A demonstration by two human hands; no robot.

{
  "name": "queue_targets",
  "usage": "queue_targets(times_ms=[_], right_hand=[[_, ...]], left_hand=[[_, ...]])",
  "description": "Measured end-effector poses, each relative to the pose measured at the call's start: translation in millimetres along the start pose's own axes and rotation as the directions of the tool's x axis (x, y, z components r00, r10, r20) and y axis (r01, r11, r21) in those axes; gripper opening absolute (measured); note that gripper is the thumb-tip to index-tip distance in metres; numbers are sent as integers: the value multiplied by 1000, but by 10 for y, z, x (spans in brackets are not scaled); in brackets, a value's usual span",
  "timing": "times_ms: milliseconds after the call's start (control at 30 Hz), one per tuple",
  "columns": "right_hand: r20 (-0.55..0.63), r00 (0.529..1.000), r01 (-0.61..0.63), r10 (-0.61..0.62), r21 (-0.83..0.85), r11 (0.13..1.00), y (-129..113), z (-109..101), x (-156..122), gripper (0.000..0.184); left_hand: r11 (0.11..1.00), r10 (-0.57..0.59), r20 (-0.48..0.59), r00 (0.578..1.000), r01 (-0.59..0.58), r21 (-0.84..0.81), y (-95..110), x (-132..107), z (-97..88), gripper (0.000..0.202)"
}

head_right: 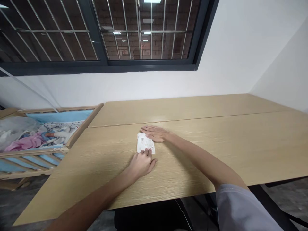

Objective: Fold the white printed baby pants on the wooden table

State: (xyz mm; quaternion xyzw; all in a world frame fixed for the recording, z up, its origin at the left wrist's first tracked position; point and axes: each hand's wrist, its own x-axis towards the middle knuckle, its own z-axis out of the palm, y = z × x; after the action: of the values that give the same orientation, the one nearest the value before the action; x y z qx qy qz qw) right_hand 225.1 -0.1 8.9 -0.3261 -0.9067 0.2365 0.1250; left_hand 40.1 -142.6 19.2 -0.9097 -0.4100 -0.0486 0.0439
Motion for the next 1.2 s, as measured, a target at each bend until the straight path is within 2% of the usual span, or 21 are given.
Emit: queue_targets(times_ms=[167, 233, 300, 367, 433, 467, 600, 700, 800, 933, 1000, 1100, 1167, 1200], right_hand=[[-40, 998, -36, 38, 41, 999, 67, 19, 15, 61], [-117, 988, -85, 96, 100, 991, 53, 53, -20, 62], [-267, 941, -155, 207, 203, 967, 40, 89, -46, 64], [-414, 850, -205, 326, 310, 928, 33, 129, -47, 63], [-477, 786, -219, 393, 380, 899, 27, 176, -30, 57], [-478, 781, -213, 402, 401, 891, 24, 202, -22, 52], [-449, 821, -146, 353, 433, 889, 1, 327, -25, 34], [-461, 820, -136, 341, 422, 896, -44, 417, -59, 33], [-476, 796, -169, 373, 417, 893, -159, 468, -93, 29], [-539, 734, -228, 413, 378, 897, -541, 457, -163, 18], [-508, 741, -217, 440, 439, 872, -859, 435, -235, 17], [-393, 807, -117, 441, 626, 771, -1440, 441, -377, 20], [-317, 869, -35, 380, 727, 686, -1824, 518, -469, 22], [-280, 898, -7, 340, 763, 647, -2000, 589, -506, 24]], left_hand=[[989, -89, 15, 996, 90, -116, -88, 37, -50, 40], [983, -133, -11, 991, 130, -131, -203, 70, -106, 39], [964, -239, -41, 970, 232, -129, -355, 106, -173, 40], [923, -374, -49, 926, 367, -114, -513, 139, -226, 41], [875, -478, -20, 878, 474, -98, -641, 166, -242, 44], [860, -504, 4, 864, 502, -93, -686, 177, -231, 46], [837, -527, 102, 844, 536, -106, -721, 214, -99, 55], [856, -483, 131, 866, 498, -138, -670, 236, -11, 51], [884, -414, 131, 901, 432, -177, -663, 246, -56, 42], [921, -294, 104, 950, 311, -233, -709, 137, -386, 29], [928, -251, 66, 966, 259, -266, -694, -41, -619, 25], [897, -256, -13, 967, 232, -377, -603, -531, -945, 28], [835, -315, 19, 949, 287, -469, -535, -999, -1092, 34], [793, -345, 80, 935, 336, -508, -511, -1262, -1131, 37]])
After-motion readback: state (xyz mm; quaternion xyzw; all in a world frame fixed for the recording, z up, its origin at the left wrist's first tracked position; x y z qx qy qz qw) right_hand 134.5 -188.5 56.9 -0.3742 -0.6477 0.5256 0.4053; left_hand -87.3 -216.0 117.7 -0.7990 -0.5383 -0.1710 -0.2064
